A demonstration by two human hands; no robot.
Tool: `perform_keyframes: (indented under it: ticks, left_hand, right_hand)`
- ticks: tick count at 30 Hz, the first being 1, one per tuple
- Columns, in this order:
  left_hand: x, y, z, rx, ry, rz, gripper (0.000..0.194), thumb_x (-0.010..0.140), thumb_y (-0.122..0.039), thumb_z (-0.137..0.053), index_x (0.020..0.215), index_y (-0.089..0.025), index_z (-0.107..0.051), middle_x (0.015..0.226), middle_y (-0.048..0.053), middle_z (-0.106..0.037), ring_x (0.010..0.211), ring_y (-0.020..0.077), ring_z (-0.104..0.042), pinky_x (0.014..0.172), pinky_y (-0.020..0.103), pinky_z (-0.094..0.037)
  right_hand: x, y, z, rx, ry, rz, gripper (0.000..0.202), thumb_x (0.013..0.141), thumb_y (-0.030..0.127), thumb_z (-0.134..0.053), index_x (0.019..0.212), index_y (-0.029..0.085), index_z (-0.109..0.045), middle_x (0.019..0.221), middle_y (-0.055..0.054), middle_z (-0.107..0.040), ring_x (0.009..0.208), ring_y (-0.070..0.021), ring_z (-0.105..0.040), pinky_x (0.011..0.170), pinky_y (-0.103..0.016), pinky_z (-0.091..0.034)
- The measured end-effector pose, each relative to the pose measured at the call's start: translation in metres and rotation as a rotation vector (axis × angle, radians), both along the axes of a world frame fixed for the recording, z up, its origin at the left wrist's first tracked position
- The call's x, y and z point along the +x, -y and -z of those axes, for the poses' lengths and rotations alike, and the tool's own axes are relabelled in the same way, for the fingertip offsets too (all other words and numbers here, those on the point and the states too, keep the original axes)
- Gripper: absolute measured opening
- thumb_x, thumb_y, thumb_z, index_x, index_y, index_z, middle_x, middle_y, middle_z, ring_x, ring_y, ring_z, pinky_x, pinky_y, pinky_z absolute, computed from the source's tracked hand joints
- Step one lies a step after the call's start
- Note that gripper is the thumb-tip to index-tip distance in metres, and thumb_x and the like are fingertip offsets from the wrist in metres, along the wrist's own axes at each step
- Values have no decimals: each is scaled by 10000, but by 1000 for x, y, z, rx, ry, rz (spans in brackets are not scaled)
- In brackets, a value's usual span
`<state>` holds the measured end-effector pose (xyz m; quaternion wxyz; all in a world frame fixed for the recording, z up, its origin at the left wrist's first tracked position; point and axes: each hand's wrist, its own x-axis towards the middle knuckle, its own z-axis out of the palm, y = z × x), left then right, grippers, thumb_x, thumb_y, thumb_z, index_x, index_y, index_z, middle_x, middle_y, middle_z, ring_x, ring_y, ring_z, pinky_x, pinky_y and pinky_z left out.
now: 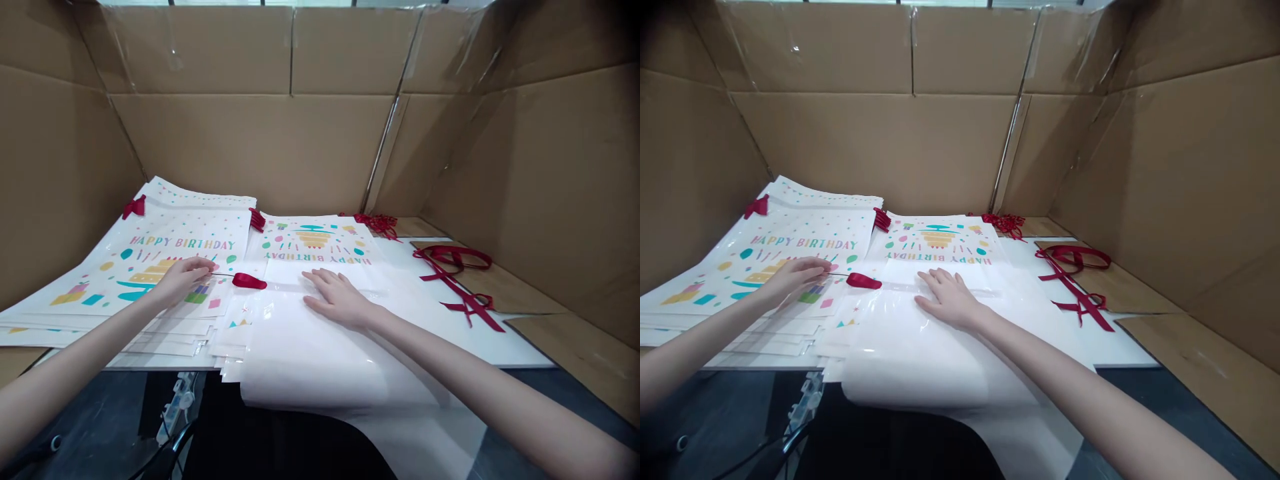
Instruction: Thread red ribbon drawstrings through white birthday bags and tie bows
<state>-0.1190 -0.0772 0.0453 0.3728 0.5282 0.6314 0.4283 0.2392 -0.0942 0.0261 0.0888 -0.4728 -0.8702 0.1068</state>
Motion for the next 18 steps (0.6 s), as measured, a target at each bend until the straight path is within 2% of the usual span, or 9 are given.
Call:
perform_keyframes:
  ticks: [3,7,11,15,18]
  left_hand:
    - [7,5,-3,-12,49,24,464,577,-389,-708,978,-168,-627,1075,101,-670,1003,224,-627,822,307,-532]
    - [25,7,2,60,-128,42,428,713,-358,-556,1101,-177,-574,1166,114,-620,1062,223,-599,893,363,-500]
    - [62,8,11,146,-204,97,371,751,-303,-499,1097,-192,-576,1204,96,-595,1116,239,-560,957,404,-456]
    - [109,18,14,213,-266,246,351,775,-265,-483,1108,-214,-580,1191,62,-609,1078,219,-585,943,362,-467]
    - [126,28,14,274,-350,324,361,774,-251,-499,1125,-254,-580,1226,28,-590,1087,226,-572,982,375,-437]
  right_hand:
    - [-2,0,8,36,27,15,614,939,555,-286,1450,220,-346,1483,-127,-330,1373,-291,-264,1081,-526,-217]
    - [-4,-1,15,95,34,20,599,947,546,-267,1436,214,-367,1471,-139,-348,1363,-294,-279,1057,-554,-230]
    - [-5,-3,17,81,36,35,589,951,537,-265,1429,210,-373,1464,-143,-354,1355,-288,-288,1042,-568,-239]
    - [-8,-2,19,96,21,46,576,954,534,-267,1420,215,-382,1447,-142,-371,1350,-280,-292,1047,-555,-230]
    - [-12,0,20,122,4,65,570,955,527,-273,1410,205,-394,1423,-152,-392,1327,-273,-320,1049,-525,-235]
